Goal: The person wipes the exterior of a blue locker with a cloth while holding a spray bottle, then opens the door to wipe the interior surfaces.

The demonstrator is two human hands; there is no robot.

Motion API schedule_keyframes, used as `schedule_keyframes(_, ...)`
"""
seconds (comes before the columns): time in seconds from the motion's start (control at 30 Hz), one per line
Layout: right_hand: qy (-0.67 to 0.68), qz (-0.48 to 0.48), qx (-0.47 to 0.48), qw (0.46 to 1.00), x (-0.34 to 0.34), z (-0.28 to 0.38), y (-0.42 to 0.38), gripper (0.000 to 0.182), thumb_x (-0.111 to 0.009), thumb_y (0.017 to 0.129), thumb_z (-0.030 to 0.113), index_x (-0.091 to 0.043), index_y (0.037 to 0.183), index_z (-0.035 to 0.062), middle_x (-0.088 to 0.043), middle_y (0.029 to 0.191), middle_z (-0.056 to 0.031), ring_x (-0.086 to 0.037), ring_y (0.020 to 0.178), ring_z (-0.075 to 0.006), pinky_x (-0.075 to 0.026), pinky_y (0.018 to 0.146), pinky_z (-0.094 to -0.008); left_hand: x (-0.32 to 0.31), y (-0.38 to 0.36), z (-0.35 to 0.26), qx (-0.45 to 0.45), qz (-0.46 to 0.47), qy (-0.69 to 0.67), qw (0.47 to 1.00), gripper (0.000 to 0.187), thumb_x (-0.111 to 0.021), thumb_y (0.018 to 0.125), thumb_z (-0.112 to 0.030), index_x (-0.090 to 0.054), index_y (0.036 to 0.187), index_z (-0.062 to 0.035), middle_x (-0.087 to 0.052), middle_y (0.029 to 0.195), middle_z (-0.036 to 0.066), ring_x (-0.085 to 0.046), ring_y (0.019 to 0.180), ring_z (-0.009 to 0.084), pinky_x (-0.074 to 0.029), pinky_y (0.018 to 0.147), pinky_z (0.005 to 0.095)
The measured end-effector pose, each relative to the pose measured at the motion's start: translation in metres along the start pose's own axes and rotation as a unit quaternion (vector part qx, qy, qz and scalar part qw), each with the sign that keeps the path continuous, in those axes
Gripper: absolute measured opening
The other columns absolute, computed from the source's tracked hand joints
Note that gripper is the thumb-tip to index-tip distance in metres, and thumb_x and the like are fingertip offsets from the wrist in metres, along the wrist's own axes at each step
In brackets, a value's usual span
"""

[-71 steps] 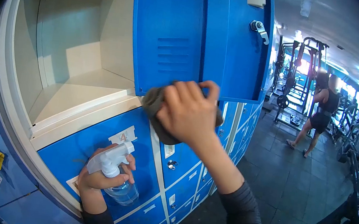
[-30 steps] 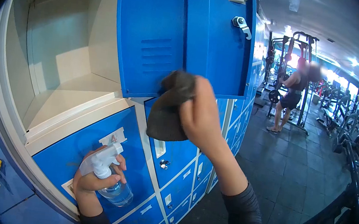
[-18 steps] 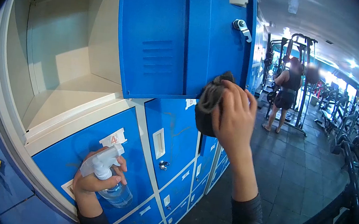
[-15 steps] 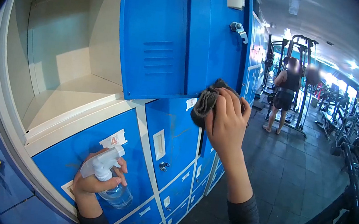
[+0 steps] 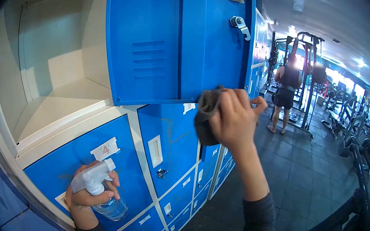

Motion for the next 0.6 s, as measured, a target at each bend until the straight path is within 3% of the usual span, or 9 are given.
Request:
schedule_keyframes(0.1,-0.023,0.023,0.016,0.999,0.005,-0.013,-0.008,0.029,-0.048,0.080,0.023,-0.058,0.096,0.0008,-0.062,0.097,-0.0103,-0.056,0.096,-0.0249,-0.025,0.088,-0.0421,0.001,-0.001,0.002,0.010,0.010,0.008,1.000,0.041,-0.071,0.075,-0.008,-0.056,0.114,-0.0042,-0.066,0.092,0.011,-0.071,0.078,0.0198,-0.058,0.069,0.0318)
schedule_keyframes(0.3,0.056,-0.056,-0.084,0.993,0.000,-0.015,-0.011,0.024,-0.049,0.083,0.025,-0.057,0.091,0.0040,-0.061,0.095,-0.0081,-0.056,0.095,-0.0241,-0.025,0.085,-0.0439,-0.002,0.002,-0.001,0.010,0.013,0.024,1.000,0.042,-0.071,0.075,-0.009,-0.056,0.114,-0.0057,-0.066,0.092,0.011,-0.071,0.078,0.0196,-0.058,0.069,0.0317)
schedule_keyframes(0.37,0.094,-0.078,-0.108,0.987,0.000,0.002,-0.007,0.023,-0.047,0.084,0.024,-0.057,0.090,0.0038,-0.061,0.092,-0.0086,-0.057,0.094,-0.0235,-0.023,0.089,-0.0448,-0.003,0.002,-0.002,-0.019,0.025,0.038,0.999,0.043,-0.071,0.075,-0.009,-0.056,0.115,-0.0056,-0.066,0.092,0.011,-0.071,0.078,0.0201,-0.058,0.069,0.0316)
schedule_keyframes(0.47,0.127,-0.106,-0.144,0.976,-0.005,0.008,-0.009,0.023,-0.047,0.083,0.023,-0.058,0.089,0.0041,-0.062,0.091,-0.0076,-0.058,0.093,-0.0215,-0.020,0.096,-0.0474,0.000,0.000,0.005,0.037,-0.013,-0.024,0.999,0.042,-0.071,0.075,-0.009,-0.056,0.114,-0.0064,-0.066,0.092,0.012,-0.071,0.078,0.0201,-0.057,0.068,0.0313)
schedule_keyframes(0.6,0.061,-0.068,-0.054,0.994,-0.001,0.017,-0.005,0.021,-0.048,0.080,0.024,-0.057,0.084,0.0058,-0.064,0.094,-0.0050,-0.060,0.093,-0.0185,-0.022,0.094,-0.0458,-0.001,0.001,0.006,0.052,0.000,-0.012,0.999,0.040,-0.071,0.075,-0.007,-0.056,0.112,-0.0032,-0.066,0.091,0.012,-0.071,0.078,0.0201,-0.057,0.067,0.0313)
Point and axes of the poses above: each hand's wrist, its own y-axis towards the middle knuckle, its own x-axis out of the back of the hand, z = x × y, the point moved 10 cm from there along y, towards the middle knuckle
